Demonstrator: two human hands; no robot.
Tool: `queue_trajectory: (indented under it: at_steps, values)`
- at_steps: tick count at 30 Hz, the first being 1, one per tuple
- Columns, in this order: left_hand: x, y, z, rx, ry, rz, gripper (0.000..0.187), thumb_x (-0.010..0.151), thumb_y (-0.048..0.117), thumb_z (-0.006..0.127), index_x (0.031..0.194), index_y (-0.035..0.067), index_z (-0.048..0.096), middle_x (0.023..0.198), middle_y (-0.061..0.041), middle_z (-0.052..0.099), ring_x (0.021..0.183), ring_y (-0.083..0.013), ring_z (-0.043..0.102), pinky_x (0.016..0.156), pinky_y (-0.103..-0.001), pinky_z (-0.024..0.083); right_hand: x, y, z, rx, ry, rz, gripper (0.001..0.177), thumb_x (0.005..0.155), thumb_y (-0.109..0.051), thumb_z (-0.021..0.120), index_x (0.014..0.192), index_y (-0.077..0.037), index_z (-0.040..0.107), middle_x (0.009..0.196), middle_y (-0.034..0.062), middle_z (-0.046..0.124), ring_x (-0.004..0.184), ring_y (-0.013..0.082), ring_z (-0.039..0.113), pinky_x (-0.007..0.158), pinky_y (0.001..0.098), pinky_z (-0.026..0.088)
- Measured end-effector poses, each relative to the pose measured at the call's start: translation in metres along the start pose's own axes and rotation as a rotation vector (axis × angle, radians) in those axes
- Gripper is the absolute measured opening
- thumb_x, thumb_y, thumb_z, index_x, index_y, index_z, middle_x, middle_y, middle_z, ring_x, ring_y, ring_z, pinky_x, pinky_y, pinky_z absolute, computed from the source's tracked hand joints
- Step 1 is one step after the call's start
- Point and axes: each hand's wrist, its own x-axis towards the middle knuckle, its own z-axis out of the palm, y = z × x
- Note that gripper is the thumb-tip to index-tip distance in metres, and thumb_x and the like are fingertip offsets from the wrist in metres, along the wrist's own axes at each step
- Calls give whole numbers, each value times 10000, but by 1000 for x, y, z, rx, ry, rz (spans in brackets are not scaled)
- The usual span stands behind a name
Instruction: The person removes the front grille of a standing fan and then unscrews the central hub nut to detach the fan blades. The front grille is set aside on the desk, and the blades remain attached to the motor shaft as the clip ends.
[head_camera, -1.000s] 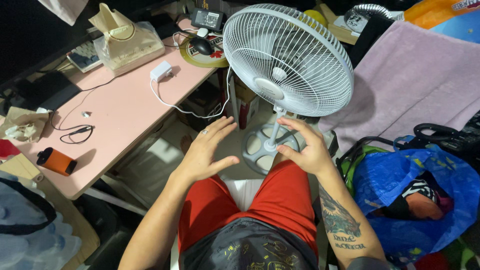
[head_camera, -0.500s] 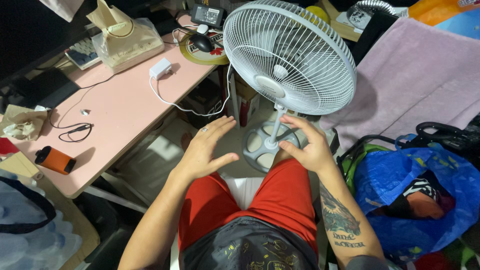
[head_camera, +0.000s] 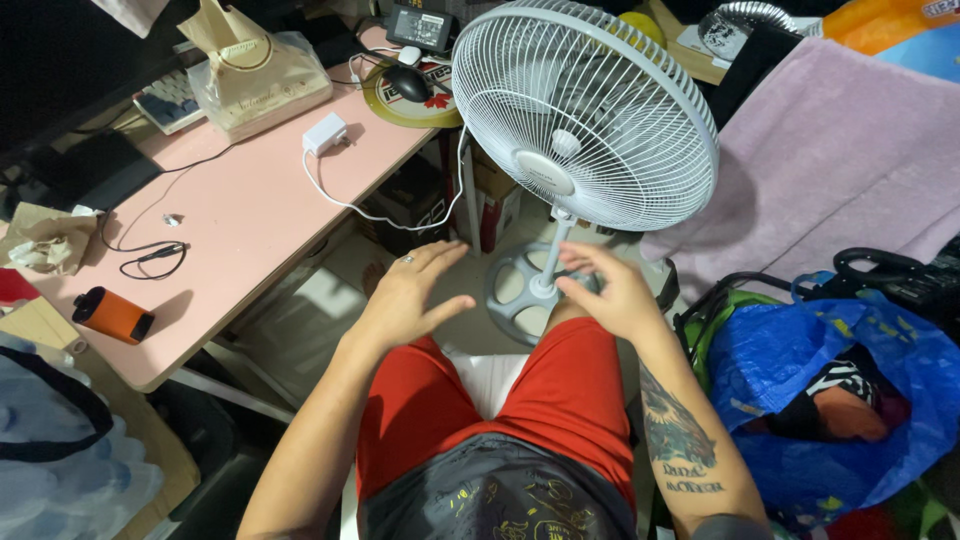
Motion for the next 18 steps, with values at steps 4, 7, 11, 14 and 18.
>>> queue_trajectory:
  at_steps: [4,7,11,14,18]
  values:
    - [-13,-64,40,242,-279,-118,521,851,348,739,1299,103,640,1426,-156,574,1308,-385,533,1057,-489,445,-10,94,22,-257,-209,281,432,856,-124,737,1285,-103,693,1089,126,770,934,225,725,867,341,569]
    - [-44,-107,74,472,-647,-308,378,975,372,649,1217,85,697,1375,-157,608,1334,-354,552,1138,-451,445,-32,158,39,-250,-264,307,483,761,-81,752,1240,-101,688,1144,145,721,969,261,725,837,355,577]
    - [-72,-139,117,397,-856,-394,402,875,195,617,1258,100,697,1403,-158,577,1338,-332,518,1106,-462,423,-57,197,50,-466,-390,444,424,712,-132,846,1109,-103,699,1015,182,703,934,344,686,809,424,556]
    - [-72,-147,131,491,-736,-216,335,900,124,539,1179,20,692,1320,-135,622,1293,-286,561,1110,-454,407,-55,196,57,-443,-353,505,182,787,-148,779,919,-64,688,965,168,727,873,343,721,772,439,576]
    - [-56,-159,126,434,-597,-176,267,920,102,494,1145,79,635,1229,-101,631,1226,-281,573,1020,-455,428,-37,189,63,-518,-105,459,88,848,-127,689,920,-80,671,947,174,727,868,395,698,778,486,548]
